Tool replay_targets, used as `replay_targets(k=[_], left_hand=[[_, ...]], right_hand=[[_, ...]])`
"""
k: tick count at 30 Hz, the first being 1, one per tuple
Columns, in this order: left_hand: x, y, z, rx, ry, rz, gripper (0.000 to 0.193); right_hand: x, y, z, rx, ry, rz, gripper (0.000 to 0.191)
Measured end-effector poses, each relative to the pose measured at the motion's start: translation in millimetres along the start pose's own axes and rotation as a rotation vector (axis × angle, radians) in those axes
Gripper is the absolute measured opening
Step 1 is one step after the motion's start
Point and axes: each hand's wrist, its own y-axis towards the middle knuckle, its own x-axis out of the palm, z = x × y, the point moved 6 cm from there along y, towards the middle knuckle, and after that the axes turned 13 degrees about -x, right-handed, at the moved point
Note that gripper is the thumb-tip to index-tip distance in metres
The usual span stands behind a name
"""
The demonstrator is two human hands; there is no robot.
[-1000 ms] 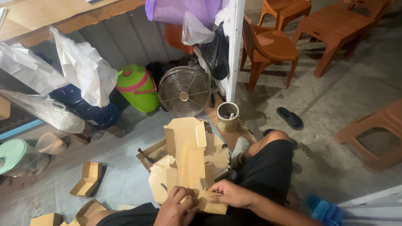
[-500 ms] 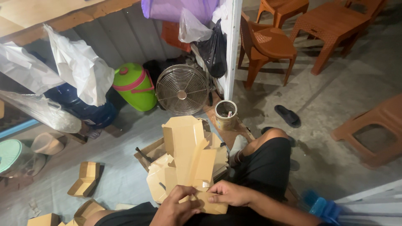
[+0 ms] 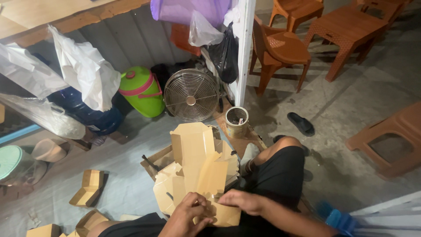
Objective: The person sits on the floor and folds flat kraft paper takeout boxes by hand, pressing the sides and tabs to shape each box and setting finished boxes with a pile of folded boxes nearby, working through the stack one at a time.
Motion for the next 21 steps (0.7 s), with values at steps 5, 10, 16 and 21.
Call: replay_targets(k=[5,10,16,21], left_hand=[[6.2,-2.6,-8.5,-0.013,0.087,0.002,0.017],[2.6,-7.7,-9.7,0.059,0.095,0.097,0.024],[-2.1,-8.9,-6.2,0.086,0.107,0.146,0.028],[-4.8,-6.2,-0.3,0.109,0.110,0.165,0.029]], right_hand=[[5.3,10.1,-5.5,0.100,0.002,-0.145,0.023],[12.1,19.3,-14.0,0.006,-0.220,-0.241,0.009],[15.3,20.4,-16.5,-0.046,-0.230,-0.231,0.011],[13.1,18.9,-14.6,-0.026,-0.210,-0.207,0.009]])
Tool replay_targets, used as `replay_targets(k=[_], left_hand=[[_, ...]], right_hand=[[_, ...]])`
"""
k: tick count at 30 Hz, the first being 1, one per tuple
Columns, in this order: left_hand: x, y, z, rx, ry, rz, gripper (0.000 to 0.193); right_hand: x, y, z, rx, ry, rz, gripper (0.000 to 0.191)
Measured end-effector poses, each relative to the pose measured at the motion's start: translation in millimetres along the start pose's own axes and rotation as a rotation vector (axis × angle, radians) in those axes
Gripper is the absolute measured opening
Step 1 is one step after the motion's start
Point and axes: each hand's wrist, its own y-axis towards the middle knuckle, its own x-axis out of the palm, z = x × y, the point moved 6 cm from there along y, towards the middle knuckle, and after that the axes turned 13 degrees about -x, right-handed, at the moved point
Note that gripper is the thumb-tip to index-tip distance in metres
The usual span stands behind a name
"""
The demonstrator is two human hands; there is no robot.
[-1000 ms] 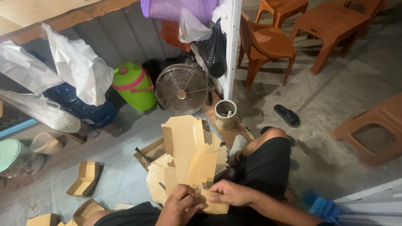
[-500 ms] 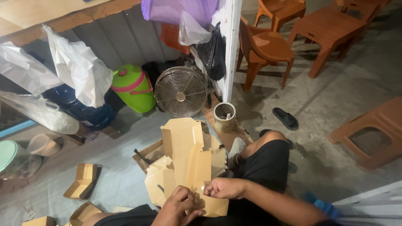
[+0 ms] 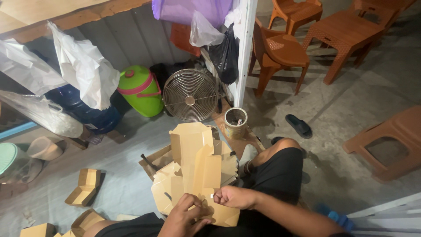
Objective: The person sits on the floor and folds flat kraft paper takeout boxes by hand, pressing the sides and tabs to shape each box and setting finished boxes with a pile of folded boxes nearby, working through the stack one at a time.
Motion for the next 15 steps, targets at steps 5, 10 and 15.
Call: replay_targets(k=[5,10,15], left_hand=[[0.4,0.8,4.9,0.049,0.063,-0.013,0.033],[2.6,7.1,-14.8,-0.229,-0.020,0.092,0.109],[33.2,14.3,-17.3,-0.304,-0.248,-0.115,0.119]], right_hand=[[-1.8,-2.8,0.2,-0.045,-0.062,-0.002,0.007],[-2.2,-5.8,3.0,-0.071,-0.071,-0.013,0.010],[-0.5,-4.5,7.2,-0.054,0.012,-0.019,0.016]])
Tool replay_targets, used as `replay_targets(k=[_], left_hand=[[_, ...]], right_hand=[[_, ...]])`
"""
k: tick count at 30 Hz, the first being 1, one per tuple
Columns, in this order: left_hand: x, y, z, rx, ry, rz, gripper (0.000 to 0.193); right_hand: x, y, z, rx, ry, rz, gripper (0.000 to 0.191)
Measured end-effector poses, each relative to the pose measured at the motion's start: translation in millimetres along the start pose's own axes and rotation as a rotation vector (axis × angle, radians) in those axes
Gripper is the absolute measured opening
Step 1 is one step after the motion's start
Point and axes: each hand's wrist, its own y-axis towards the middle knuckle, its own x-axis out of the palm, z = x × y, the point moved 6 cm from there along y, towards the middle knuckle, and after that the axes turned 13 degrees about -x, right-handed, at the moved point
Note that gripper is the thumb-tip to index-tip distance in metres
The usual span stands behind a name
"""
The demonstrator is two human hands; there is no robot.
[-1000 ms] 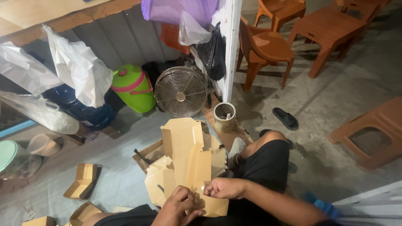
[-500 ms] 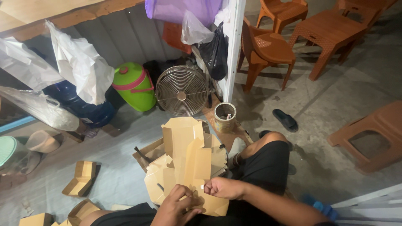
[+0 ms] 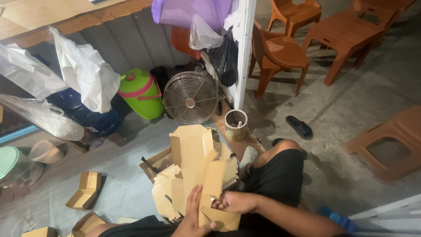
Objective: The person sits on the floor and folds flat kraft paper takeout boxes by hand, pressing the sides and tabs to shape each box and setting finished boxes with a pile of folded boxes nearby, working through the stack one at a time.
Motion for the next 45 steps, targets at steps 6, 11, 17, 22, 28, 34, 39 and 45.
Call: replay_targets(k=[6,11,17,22,28,34,39,45], left_hand=[[4.6,0.3,4.4,0.009,0.112,0.081,0.119],[5.7,-3.8,8.2,0.030,0.143,0.083,0.113],[6.7,-7.6,1.5,0.000,0.122,0.035,0.110],[6.0,-6.9,2.3,0.076,0.088,0.047,0.105],[6.6,-9.5,-0.6,0.048,0.109,0.024,0.099],[-0.6,-12.8,5.0,0.122,0.163,0.169,0.091],[-8.1,-18.2,7.7,0.110,0.186,0.325,0.094],[-3.0,-22.2,26.9,0.324,0.270,0.460,0.136]], right_hand=[[8.8,3.1,-3.7,-0.094,-0.039,-0.149,0.040],[2.6,0.1,-0.6,-0.025,-0.258,-0.099,0.042],[0.9,-0.3,-4.7,-0.032,-0.549,-0.118,0.033],[10.3,0.9,-17.2,-0.250,-0.844,-0.228,0.030],[6.1,-3.5,-12.2,-0.144,-0.918,-0.193,0.032],[2.0,-3.7,-8.7,-0.065,-0.627,-0.224,0.030],[-3.5,4.2,-12.7,-0.062,-0.368,-0.138,0.038],[-11.2,5.0,-5.1,-0.064,0.250,0.310,0.043]])
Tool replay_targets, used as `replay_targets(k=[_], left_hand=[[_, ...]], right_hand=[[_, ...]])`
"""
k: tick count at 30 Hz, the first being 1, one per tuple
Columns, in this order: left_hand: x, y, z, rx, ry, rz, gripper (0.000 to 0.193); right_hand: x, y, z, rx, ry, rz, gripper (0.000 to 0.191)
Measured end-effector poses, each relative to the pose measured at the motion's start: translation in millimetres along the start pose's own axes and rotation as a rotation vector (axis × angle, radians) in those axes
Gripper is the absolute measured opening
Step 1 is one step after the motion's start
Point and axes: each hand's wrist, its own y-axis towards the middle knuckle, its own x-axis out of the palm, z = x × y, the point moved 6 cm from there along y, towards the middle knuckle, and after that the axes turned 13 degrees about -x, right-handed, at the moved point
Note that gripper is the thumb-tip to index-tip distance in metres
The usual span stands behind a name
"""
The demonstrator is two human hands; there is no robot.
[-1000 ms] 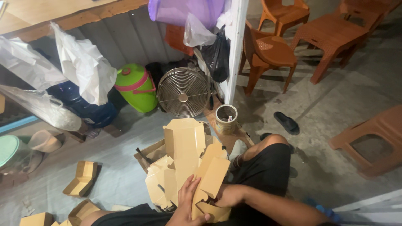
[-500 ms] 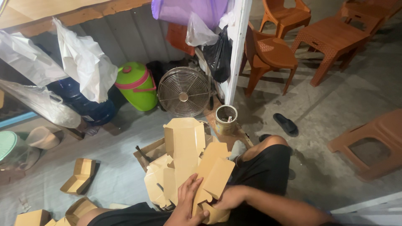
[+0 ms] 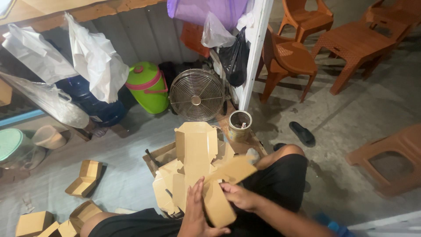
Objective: The person sits on the floor and folds flat kraft paper takeout boxes by hand, pressing the sides and tabs to shape each box and setting finished boxes with a pile of folded boxes nearby, working through the stack one at a time.
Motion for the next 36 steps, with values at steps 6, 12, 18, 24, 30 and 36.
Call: replay_targets(k=[6,12,18,24,30,36], left_hand=[[-3.7,-0.1,-1.8,0.007,0.192,0.058,0.126],[-0.4,-1.2,-8.9,0.021,0.034,-0.048,0.128],[3.9,-1.7,-33.4,-0.302,-0.256,-0.096,0.142],[-6.4,2.0,-53.7,-0.500,-1.036,-0.053,0.115],[7.3,-11.0,-72.2,-0.978,-1.397,0.017,0.081],[13.7,-8.2,-76.6,-1.210,-1.301,0.061,0.066]], right_hand=[[7.3,-7.2,10.9,-0.103,0.065,0.017,0.042],[0.4,-6.7,12.2,-0.194,-0.104,0.050,0.037],[5.6,-9.1,0.0,-0.282,-0.225,-0.113,0.072],[29.8,-17.2,-16.3,-0.490,-1.230,-0.545,0.099],[45.9,-20.6,-21.1,-0.463,-1.438,-0.702,0.068],[63.0,-20.9,-34.0,-0.699,-1.563,-0.540,0.044]])
